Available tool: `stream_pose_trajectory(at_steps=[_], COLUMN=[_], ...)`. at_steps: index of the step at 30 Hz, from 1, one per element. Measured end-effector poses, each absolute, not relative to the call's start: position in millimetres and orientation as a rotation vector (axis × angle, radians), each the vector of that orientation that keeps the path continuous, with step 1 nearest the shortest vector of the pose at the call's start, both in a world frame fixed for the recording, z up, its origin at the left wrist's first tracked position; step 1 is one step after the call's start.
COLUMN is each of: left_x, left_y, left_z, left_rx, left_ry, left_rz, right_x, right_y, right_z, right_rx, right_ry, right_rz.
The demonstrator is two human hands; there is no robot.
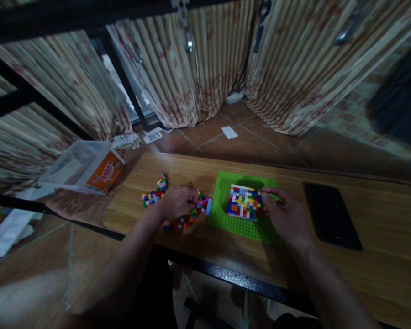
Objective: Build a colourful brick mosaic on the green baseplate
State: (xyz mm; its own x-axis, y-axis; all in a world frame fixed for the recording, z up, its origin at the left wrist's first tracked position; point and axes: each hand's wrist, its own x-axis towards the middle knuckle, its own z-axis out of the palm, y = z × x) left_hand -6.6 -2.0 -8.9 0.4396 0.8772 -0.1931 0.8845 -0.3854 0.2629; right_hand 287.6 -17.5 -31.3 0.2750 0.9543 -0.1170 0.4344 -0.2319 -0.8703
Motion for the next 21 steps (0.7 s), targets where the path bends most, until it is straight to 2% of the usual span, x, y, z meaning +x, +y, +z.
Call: stream_pose_trajectory(at_steps=[12,16,21], left_x=[-4.3,-8.8,2.4], left_y=[-3.5,-3.3,-4.2], left_z=[-2.8,2.7,1.6], left_rx=[2.364,2.231,1.814], left_ry=[1.483,1.383,1.145], left_rz=[-0.012,0.172,0.500], right_x=[290.4,291.4,281.1], right_y=[-13.7,-14.0,-22.9], right_z=[-43.1,-37.9,-25.8], right_rx=[-1.716,-1.687,-1.505], right_ry=[-1.255,-1.250,-1.391], right_rz=[0.882,0.796,0.539])
